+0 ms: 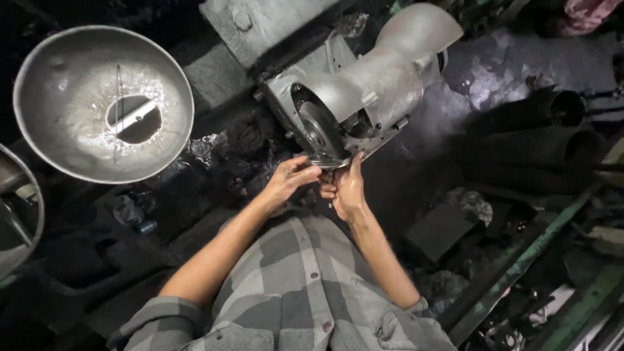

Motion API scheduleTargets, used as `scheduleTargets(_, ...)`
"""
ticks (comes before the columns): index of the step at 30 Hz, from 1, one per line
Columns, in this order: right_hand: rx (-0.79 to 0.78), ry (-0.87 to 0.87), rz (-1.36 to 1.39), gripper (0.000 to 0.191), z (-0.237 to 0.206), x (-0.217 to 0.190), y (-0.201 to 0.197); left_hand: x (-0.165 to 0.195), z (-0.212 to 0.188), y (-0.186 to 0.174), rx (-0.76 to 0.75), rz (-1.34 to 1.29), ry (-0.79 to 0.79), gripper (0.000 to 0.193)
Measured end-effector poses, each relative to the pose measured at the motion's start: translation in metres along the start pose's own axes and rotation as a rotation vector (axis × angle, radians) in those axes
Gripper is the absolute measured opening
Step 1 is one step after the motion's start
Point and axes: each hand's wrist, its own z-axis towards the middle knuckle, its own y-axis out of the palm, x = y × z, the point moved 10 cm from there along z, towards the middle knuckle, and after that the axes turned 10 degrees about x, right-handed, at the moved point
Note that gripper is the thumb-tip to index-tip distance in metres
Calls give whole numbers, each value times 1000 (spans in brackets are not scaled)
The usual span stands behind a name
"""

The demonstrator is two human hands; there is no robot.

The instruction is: The person picks small metal components from a metal bowl, holds each against a spinning bench grinder to grind and polish its surface, then places the worked parts into a second bowl of water. They repeat this part-by-part across the episode, occasionally rinsing parts in the bowls.

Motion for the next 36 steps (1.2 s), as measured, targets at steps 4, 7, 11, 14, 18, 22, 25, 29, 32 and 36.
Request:
scheduleTargets(4, 21, 37, -84, 98, 8, -7, 6, 8, -2, -4, 161, 117, 14, 31)
scheduleTargets(7, -5, 53, -45, 97, 6, -9, 12, 21, 0, -7, 189, 286, 66, 30)
scheduleTargets(11, -19, 45, -78, 94, 4, -9, 15, 20, 0, -7, 160, 165, 69, 30)
scheduleTargets(14, -11, 51, -94, 94, 1, -9, 15, 12, 1, -7, 115, 162, 66, 32)
scheduleTargets(18, -49, 26, -150, 96, -20, -18, 16, 7, -4, 3, -149, 105, 60, 44)
scheduleTargets(22, -128, 223, -23, 95, -48, 1, 14, 20, -21, 21, -452, -26, 130, 68)
scheduleTargets(25, -104, 306, -121, 88, -45, 22, 7, 23, -24, 16, -393, 12, 222, 77)
scheduleTargets(29, 88, -182, -359, 53, -24, 1, 0, 5, -14, -12, -102, 168, 99, 67)
scheduleTargets(32, 124, -277, -505, 32, -20, -5, 4, 5, -9, -15, -118, 74, 51, 63)
scheduleTargets(36, 192, -280, -672, 28, -21, -14, 0, 7, -4, -13, -117, 6, 32, 59)
